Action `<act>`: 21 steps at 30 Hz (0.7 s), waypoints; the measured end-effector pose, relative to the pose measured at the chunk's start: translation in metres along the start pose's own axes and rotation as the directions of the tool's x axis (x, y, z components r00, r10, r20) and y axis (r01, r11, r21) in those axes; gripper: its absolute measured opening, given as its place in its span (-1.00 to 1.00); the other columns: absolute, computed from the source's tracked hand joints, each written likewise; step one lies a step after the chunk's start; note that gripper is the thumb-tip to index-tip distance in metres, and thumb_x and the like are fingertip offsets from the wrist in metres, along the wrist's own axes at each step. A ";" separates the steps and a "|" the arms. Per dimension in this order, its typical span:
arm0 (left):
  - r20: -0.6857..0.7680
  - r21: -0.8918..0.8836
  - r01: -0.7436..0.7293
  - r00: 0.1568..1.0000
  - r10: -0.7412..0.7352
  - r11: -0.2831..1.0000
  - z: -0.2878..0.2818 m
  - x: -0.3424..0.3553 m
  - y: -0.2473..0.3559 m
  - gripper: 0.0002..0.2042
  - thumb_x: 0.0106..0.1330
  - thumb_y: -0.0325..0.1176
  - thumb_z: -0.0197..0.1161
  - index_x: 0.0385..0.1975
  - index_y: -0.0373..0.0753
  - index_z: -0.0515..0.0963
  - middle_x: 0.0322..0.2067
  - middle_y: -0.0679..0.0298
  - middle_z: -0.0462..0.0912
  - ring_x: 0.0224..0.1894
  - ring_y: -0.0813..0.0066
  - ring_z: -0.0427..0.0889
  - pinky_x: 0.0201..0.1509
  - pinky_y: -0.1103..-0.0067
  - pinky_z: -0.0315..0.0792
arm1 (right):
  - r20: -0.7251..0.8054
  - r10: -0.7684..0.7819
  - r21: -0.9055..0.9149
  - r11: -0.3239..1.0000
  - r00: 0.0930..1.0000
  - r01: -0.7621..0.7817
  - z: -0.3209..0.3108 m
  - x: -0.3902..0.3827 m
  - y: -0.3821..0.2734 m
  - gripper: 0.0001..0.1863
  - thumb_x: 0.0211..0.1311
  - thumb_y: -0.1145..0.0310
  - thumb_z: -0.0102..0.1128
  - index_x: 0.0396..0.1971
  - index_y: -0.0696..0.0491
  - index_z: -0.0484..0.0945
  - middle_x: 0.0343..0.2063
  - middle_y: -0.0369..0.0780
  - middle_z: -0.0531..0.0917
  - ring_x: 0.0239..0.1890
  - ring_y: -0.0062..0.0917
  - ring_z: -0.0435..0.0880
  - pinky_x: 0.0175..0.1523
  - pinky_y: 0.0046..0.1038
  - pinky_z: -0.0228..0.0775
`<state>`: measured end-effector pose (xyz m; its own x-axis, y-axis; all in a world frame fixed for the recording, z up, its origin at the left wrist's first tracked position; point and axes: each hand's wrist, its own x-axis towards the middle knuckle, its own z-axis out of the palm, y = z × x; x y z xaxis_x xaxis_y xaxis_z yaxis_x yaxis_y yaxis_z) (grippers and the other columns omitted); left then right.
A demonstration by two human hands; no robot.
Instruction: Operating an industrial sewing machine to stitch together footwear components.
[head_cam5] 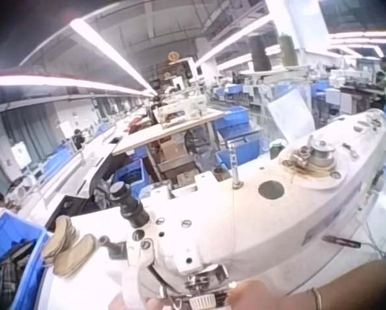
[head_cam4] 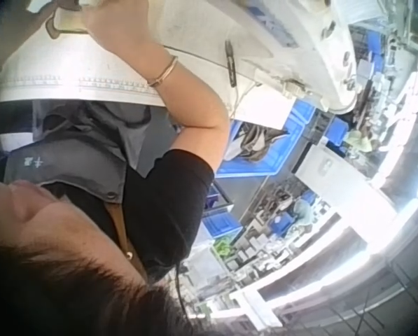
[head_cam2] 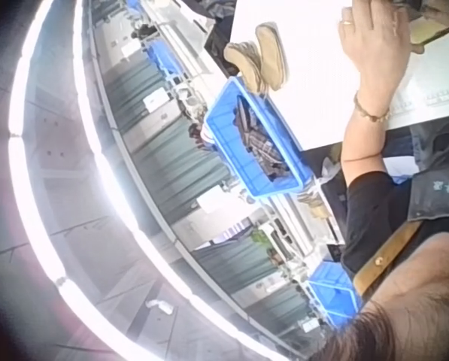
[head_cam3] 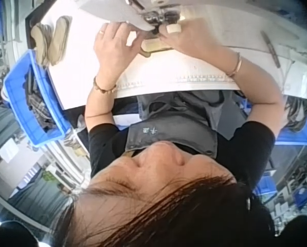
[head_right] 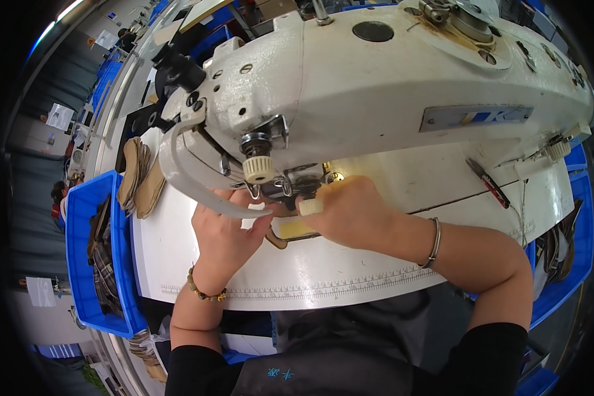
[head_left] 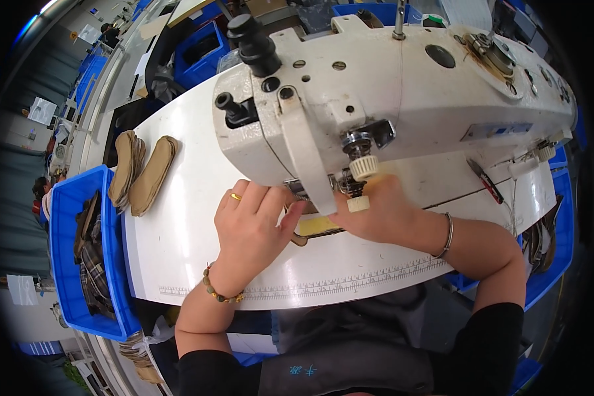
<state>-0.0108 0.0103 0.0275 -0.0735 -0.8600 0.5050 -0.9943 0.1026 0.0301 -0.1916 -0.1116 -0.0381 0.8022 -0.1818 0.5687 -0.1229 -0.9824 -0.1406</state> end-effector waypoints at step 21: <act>0.126 -0.178 0.068 0.991 -0.046 0.982 0.010 -0.001 0.005 -0.81 0.08 -0.35 0.43 -0.50 -0.12 0.49 -0.73 0.44 0.49 -0.67 0.40 0.47 -0.24 0.50 0.31 | -0.009 -0.055 -0.053 0.997 0.998 0.055 0.012 -0.002 0.002 -0.88 -0.03 0.38 0.23 -0.41 -0.03 0.56 -0.72 -0.30 0.48 -0.66 -0.41 0.58 -0.58 -0.37 0.40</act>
<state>-0.0162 0.0063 0.0185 -0.0372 -0.9198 0.3905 -0.9673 0.1312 0.2169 -0.1865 -0.1126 -0.0497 0.8023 -0.1278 0.5831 -0.1097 -0.9917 -0.0664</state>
